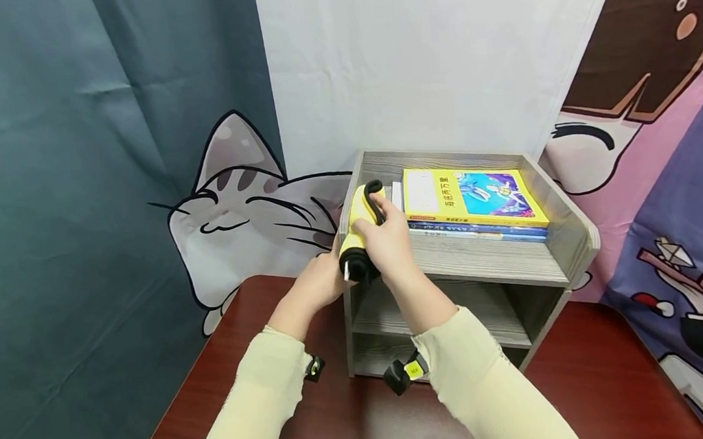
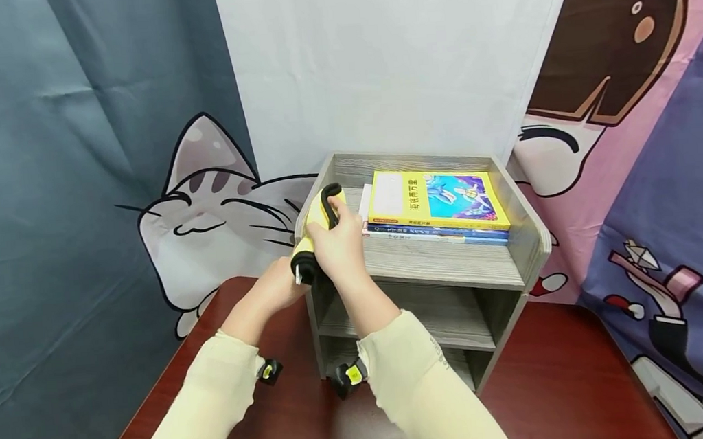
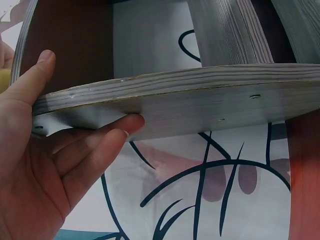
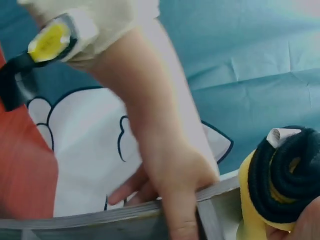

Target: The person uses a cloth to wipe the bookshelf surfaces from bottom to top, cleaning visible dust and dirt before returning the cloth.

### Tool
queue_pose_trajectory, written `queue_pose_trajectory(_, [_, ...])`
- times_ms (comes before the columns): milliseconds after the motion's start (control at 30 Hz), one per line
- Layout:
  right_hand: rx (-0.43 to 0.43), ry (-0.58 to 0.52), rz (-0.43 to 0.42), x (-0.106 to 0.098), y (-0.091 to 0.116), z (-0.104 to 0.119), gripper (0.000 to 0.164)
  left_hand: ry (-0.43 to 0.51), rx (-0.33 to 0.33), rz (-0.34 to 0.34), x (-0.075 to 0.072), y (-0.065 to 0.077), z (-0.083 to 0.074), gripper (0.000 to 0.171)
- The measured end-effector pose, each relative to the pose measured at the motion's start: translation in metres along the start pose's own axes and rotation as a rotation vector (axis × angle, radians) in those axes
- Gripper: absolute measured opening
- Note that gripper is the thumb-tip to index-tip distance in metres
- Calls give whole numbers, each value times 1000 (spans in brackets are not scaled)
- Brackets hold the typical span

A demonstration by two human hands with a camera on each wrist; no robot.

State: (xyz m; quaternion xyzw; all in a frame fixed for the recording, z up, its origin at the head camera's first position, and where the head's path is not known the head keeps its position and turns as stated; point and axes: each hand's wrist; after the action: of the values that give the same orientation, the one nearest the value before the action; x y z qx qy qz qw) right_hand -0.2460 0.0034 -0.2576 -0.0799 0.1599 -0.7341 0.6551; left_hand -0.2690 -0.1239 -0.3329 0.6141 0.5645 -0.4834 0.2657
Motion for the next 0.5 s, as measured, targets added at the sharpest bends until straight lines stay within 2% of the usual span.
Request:
queue_pose_trajectory(100, [13,-53,-2,-1,-8,4,61,42,-7,-9,1,-1,-1,78])
queue_pose_trajectory(233, [35,-19,54,-4,-8,5,63,37,3,-18,1,-2,-1,78])
queue_pose_trajectory(367, [-2,68,150,-8,10,4,67,-12,13,9,0,-1,0,64])
queue_pose_trajectory(500, [-46,104,238,-12,23,5,71,-13,1,23,0,1,1,51])
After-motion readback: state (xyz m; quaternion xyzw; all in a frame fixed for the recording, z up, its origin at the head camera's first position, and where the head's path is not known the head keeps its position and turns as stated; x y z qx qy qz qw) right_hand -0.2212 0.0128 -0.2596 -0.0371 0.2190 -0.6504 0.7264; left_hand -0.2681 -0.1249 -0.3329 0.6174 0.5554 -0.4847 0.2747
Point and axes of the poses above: each hand's wrist, its own y-axis away from the middle knuckle, its own x-axis out of the palm, z = x × y, and after that the axes turned 10 degrees about -x, right-handed
